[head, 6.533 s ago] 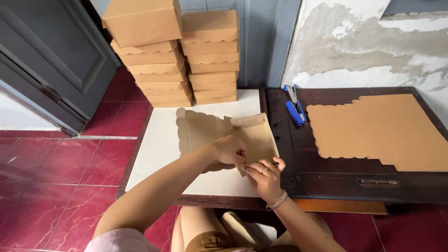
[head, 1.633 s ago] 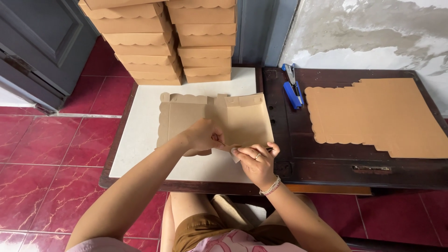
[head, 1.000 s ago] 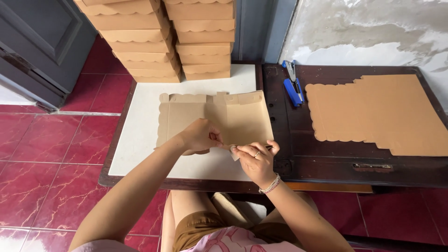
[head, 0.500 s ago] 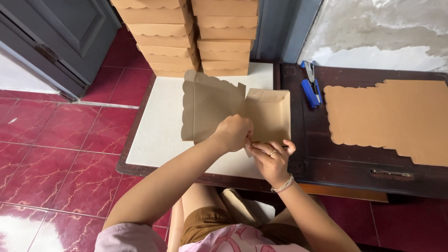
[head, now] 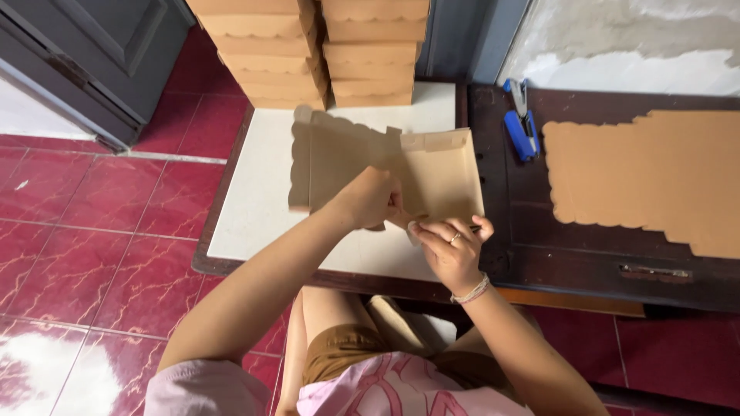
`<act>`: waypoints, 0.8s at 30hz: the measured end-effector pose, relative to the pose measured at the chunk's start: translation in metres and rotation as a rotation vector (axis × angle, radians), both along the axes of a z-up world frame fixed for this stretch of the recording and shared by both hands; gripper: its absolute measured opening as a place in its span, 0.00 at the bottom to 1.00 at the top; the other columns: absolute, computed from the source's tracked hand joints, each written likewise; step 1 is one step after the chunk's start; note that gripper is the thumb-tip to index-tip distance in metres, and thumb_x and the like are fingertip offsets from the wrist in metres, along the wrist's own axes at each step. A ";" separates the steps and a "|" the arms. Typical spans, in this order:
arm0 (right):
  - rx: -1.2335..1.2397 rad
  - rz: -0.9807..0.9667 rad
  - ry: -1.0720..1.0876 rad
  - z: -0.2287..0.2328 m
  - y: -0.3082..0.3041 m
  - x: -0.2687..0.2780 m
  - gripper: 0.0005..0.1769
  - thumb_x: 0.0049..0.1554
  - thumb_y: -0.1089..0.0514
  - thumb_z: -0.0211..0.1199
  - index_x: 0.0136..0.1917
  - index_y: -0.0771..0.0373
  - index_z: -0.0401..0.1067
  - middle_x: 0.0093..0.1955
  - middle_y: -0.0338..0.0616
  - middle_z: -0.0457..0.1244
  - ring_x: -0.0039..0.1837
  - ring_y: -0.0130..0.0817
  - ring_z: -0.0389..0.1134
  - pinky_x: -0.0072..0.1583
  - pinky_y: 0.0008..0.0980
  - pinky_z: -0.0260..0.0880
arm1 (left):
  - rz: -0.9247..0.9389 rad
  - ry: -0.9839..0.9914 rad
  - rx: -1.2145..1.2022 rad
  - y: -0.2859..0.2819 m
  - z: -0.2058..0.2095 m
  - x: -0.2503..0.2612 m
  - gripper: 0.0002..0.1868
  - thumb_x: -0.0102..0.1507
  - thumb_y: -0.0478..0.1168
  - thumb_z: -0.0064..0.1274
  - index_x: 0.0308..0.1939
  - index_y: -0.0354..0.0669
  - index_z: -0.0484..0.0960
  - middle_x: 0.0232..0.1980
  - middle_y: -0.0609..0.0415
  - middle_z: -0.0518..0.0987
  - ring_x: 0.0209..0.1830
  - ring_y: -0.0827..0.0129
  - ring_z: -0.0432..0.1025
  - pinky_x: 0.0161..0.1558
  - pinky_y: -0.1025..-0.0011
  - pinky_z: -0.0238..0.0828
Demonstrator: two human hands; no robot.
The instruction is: Folding a flat cardboard sheet into a box by bending flaps and interlocking them.
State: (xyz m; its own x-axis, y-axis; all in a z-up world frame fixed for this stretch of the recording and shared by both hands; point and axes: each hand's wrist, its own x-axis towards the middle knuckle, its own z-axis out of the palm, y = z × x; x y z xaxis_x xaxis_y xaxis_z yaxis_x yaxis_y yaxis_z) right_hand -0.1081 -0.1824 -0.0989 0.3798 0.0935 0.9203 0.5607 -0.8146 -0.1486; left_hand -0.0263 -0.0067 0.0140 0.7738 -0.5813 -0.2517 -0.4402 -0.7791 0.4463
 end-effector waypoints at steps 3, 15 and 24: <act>-0.007 0.016 0.011 -0.004 -0.001 -0.001 0.11 0.57 0.62 0.70 0.36 0.47 0.77 0.44 0.24 0.70 0.43 0.27 0.67 0.68 0.49 0.45 | -0.049 -0.069 0.046 -0.002 -0.015 0.010 0.05 0.61 0.37 0.60 0.41 0.48 0.89 0.36 0.51 0.86 0.43 0.55 0.82 0.56 0.47 0.76; -0.030 -0.010 0.008 -0.007 -0.001 -0.001 0.09 0.57 0.59 0.70 0.36 0.46 0.77 0.45 0.22 0.70 0.44 0.26 0.66 0.67 0.50 0.45 | -0.172 -0.152 0.197 -0.016 -0.037 0.018 0.05 0.68 0.45 0.53 0.45 0.56 0.84 0.42 0.59 0.87 0.52 0.59 0.80 0.69 0.46 0.51; -0.030 -0.003 -0.001 -0.005 0.000 0.000 0.10 0.59 0.58 0.69 0.36 0.46 0.75 0.44 0.23 0.69 0.44 0.26 0.66 0.67 0.50 0.44 | -0.190 -0.138 0.171 -0.023 -0.039 0.017 0.05 0.66 0.46 0.54 0.45 0.58 0.84 0.43 0.61 0.87 0.51 0.60 0.80 0.62 0.53 0.48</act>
